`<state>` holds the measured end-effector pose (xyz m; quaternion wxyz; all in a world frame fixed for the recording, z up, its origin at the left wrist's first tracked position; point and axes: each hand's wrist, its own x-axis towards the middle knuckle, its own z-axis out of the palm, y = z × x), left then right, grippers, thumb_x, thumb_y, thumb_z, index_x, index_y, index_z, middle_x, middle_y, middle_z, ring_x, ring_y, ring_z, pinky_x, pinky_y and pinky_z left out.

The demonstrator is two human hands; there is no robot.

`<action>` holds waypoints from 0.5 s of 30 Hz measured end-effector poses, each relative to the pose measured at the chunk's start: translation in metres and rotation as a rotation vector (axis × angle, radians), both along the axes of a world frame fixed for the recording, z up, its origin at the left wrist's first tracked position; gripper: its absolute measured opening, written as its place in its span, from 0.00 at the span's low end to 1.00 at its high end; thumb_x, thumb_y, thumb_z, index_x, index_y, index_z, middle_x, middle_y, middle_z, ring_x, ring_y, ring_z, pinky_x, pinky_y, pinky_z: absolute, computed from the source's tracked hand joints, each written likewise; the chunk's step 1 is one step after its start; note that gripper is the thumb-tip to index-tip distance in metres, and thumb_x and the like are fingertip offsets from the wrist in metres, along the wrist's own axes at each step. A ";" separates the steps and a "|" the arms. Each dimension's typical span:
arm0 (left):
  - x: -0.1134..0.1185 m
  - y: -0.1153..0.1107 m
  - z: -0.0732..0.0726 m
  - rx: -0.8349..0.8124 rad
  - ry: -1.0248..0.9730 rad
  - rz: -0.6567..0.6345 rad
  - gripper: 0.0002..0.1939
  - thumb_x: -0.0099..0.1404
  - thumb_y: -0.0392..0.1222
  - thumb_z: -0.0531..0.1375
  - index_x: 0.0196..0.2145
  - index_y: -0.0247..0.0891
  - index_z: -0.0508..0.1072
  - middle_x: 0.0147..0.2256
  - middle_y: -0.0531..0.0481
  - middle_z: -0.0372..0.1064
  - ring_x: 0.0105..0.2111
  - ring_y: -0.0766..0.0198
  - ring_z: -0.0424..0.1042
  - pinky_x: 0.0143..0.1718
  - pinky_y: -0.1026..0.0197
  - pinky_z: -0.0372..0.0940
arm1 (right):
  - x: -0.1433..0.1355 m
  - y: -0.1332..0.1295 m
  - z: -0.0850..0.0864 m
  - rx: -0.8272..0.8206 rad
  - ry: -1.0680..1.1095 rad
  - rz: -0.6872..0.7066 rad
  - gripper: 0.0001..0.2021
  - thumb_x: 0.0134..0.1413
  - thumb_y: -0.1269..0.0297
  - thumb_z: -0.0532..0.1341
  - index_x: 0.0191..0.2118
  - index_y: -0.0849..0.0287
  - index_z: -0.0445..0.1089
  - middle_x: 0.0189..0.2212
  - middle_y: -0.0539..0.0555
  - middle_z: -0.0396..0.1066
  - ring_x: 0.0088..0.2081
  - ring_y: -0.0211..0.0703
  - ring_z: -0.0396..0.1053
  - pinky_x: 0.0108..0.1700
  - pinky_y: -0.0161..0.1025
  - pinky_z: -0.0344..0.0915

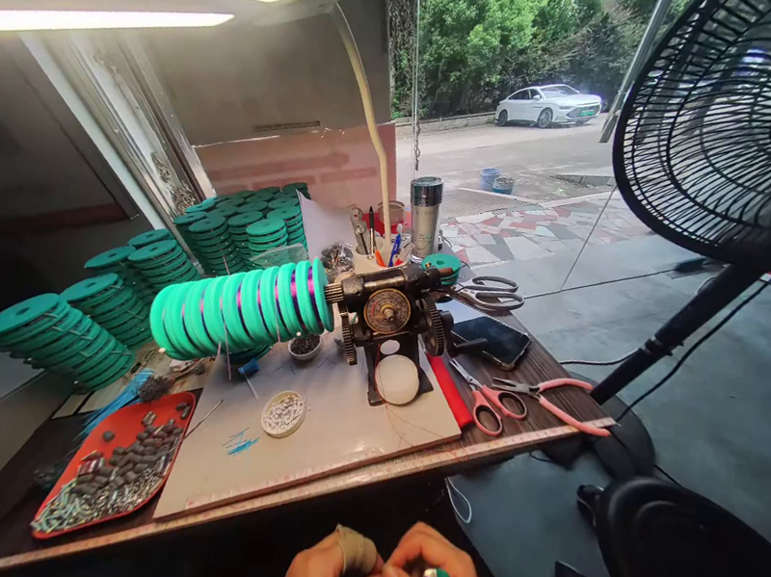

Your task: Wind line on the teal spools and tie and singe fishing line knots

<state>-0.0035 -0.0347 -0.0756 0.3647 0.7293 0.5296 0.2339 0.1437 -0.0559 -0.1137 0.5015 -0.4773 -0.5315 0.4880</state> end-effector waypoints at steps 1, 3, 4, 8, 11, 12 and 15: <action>-0.001 0.000 -0.002 -0.018 -0.027 0.003 0.11 0.56 0.45 0.59 0.21 0.38 0.75 0.22 0.47 0.73 0.24 0.61 0.71 0.27 0.65 0.65 | 0.001 0.000 0.000 -0.036 0.028 0.011 0.09 0.48 0.62 0.59 0.22 0.60 0.67 0.20 0.49 0.63 0.23 0.38 0.60 0.26 0.33 0.57; -0.004 0.000 -0.006 -0.067 -0.080 0.029 0.11 0.54 0.46 0.61 0.21 0.37 0.76 0.22 0.47 0.74 0.24 0.61 0.71 0.28 0.65 0.66 | 0.004 -0.001 0.001 -0.124 0.107 0.008 0.09 0.46 0.59 0.61 0.24 0.60 0.67 0.20 0.47 0.62 0.23 0.37 0.59 0.27 0.33 0.57; -0.005 0.000 -0.009 -0.094 -0.106 0.051 0.10 0.53 0.46 0.62 0.22 0.37 0.76 0.22 0.47 0.74 0.24 0.60 0.72 0.28 0.65 0.66 | 0.005 -0.002 0.001 -0.165 0.147 -0.014 0.10 0.45 0.57 0.61 0.26 0.59 0.67 0.20 0.47 0.62 0.23 0.38 0.59 0.27 0.33 0.57; -0.009 0.000 -0.018 -0.165 -0.180 0.124 0.12 0.50 0.49 0.63 0.25 0.37 0.78 0.24 0.46 0.76 0.25 0.59 0.72 0.27 0.65 0.67 | 0.010 -0.006 -0.001 -0.243 0.190 -0.050 0.14 0.46 0.52 0.59 0.32 0.58 0.66 0.22 0.46 0.59 0.25 0.38 0.58 0.28 0.34 0.57; -0.008 0.000 -0.019 -0.163 -0.199 0.142 0.12 0.49 0.49 0.64 0.25 0.37 0.78 0.23 0.47 0.76 0.24 0.60 0.71 0.25 0.65 0.66 | 0.010 -0.008 -0.003 -0.250 0.172 0.055 0.15 0.50 0.50 0.56 0.32 0.58 0.64 0.22 0.47 0.58 0.24 0.38 0.56 0.26 0.33 0.56; -0.006 -0.001 -0.018 -0.157 -0.212 0.163 0.12 0.49 0.49 0.64 0.24 0.37 0.78 0.23 0.47 0.75 0.24 0.61 0.71 0.25 0.66 0.66 | 0.010 -0.007 -0.004 -0.244 0.174 0.071 0.15 0.51 0.49 0.55 0.31 0.58 0.63 0.22 0.46 0.57 0.24 0.38 0.56 0.26 0.33 0.56; -0.001 -0.003 -0.015 -0.116 -0.273 0.249 0.12 0.46 0.49 0.65 0.21 0.38 0.78 0.21 0.49 0.75 0.23 0.62 0.70 0.26 0.66 0.65 | 0.008 -0.005 -0.005 -0.201 0.184 0.074 0.15 0.47 0.50 0.58 0.30 0.58 0.63 0.21 0.45 0.55 0.24 0.37 0.55 0.28 0.33 0.55</action>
